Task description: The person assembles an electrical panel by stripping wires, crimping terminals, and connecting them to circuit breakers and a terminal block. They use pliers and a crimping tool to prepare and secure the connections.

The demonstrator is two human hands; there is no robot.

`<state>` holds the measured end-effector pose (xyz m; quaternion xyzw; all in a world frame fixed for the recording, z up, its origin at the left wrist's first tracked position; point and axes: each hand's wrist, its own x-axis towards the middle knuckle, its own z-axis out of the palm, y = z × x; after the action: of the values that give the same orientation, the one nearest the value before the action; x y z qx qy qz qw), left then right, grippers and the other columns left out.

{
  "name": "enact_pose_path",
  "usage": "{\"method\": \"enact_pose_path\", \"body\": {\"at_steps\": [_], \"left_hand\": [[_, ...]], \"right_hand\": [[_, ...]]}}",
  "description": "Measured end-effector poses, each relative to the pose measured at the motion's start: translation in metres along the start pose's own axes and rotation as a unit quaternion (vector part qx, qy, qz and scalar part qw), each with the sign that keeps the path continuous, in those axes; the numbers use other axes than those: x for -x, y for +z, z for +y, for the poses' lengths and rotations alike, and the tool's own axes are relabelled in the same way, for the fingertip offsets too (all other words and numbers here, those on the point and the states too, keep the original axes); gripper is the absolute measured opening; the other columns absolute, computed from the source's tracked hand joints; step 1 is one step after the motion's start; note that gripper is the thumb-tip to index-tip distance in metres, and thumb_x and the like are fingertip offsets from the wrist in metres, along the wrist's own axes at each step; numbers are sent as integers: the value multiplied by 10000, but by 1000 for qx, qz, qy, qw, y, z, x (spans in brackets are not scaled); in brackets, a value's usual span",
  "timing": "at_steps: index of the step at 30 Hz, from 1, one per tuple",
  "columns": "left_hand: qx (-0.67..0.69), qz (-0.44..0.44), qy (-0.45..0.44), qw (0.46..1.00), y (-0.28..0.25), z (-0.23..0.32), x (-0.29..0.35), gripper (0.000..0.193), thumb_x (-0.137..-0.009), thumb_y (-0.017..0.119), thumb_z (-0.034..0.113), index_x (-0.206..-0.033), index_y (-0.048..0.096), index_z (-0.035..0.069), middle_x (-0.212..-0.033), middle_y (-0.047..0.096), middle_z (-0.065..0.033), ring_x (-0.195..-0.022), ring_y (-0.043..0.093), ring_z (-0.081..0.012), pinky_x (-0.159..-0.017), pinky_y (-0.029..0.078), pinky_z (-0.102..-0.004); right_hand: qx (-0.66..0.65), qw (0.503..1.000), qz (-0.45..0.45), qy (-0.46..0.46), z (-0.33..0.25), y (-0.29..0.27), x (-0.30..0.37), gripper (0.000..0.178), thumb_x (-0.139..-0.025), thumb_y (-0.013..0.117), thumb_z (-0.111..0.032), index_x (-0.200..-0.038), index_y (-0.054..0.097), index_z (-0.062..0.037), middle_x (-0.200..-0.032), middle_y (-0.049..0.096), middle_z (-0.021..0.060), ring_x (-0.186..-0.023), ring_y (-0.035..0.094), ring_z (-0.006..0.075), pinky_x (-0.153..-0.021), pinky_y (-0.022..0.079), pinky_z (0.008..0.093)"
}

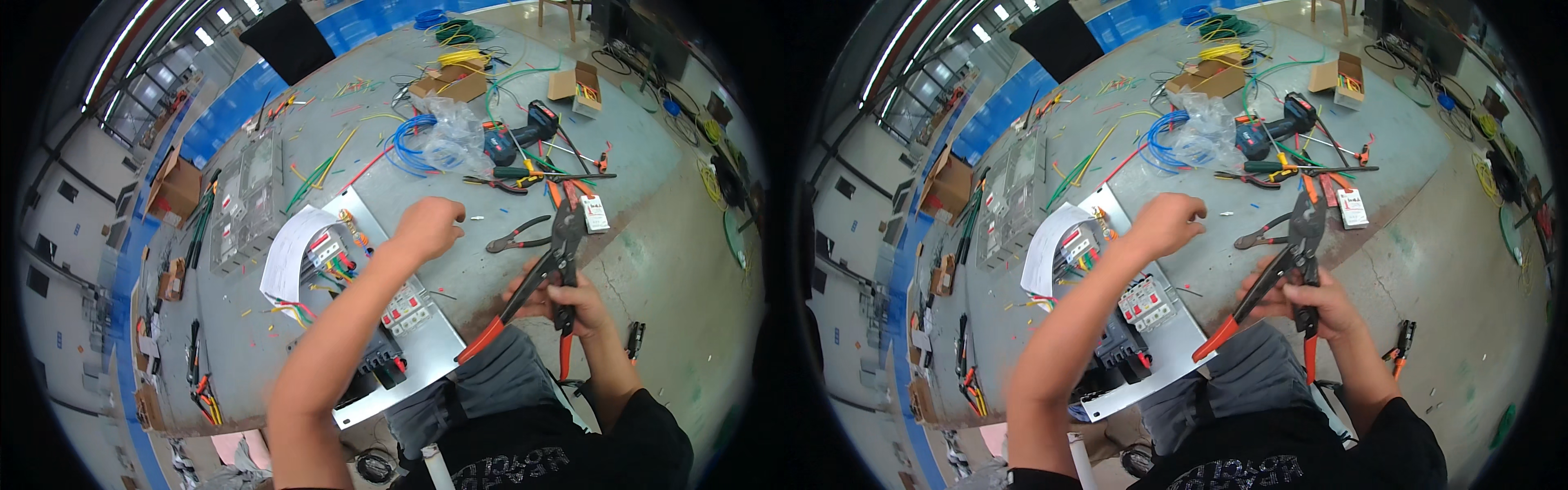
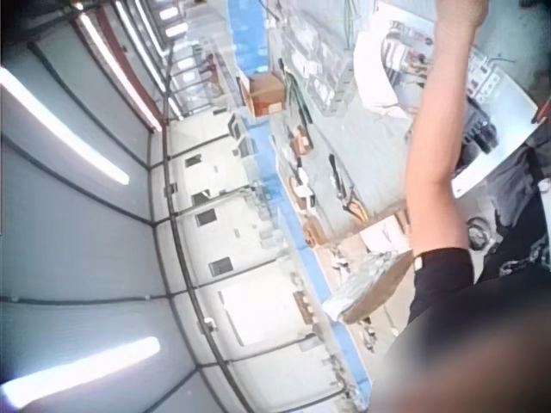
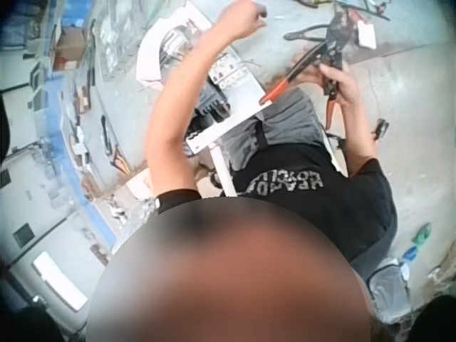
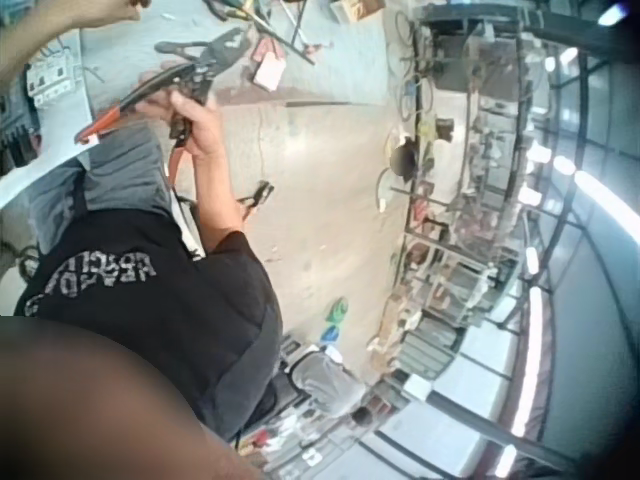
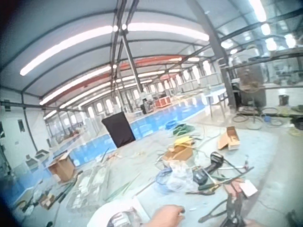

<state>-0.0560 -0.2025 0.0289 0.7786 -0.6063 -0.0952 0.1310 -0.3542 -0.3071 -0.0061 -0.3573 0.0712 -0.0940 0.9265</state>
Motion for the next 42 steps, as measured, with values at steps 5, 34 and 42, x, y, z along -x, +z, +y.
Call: {"method": "enact_pose_path", "body": {"at_steps": [5,34,42], "left_hand": [[-32,7,-14,999,72,-16,-53,230,-838,772,165,-1047,750,70,-1032,720,-182,-995,687,-386,-864,545,-486],[653,-40,-149,741,36,21,-32,362,-970,645,43,-1326,677,-11,-1034,740,-87,-917,725,-177,-780,611,-292],[747,9,-77,660,0,57,48,404,-1006,708,146,-1381,620,23,-1136,758,-107,-988,731,-160,-869,594,-280]], "right_hand": [[-67,996,-27,43,8,-13,9,563,-947,679,-91,-1454,472,42,-1398,591,324,-1338,573,491,-1080,518,602],[-43,982,-124,136,22,-12,5,530,-998,656,-93,-1477,475,45,-1428,596,252,-1349,590,368,-1125,507,497],[-44,947,-264,177,22,30,-15,554,-1005,669,-114,-1495,461,41,-1438,587,230,-1368,576,340,-1140,495,490]]}}
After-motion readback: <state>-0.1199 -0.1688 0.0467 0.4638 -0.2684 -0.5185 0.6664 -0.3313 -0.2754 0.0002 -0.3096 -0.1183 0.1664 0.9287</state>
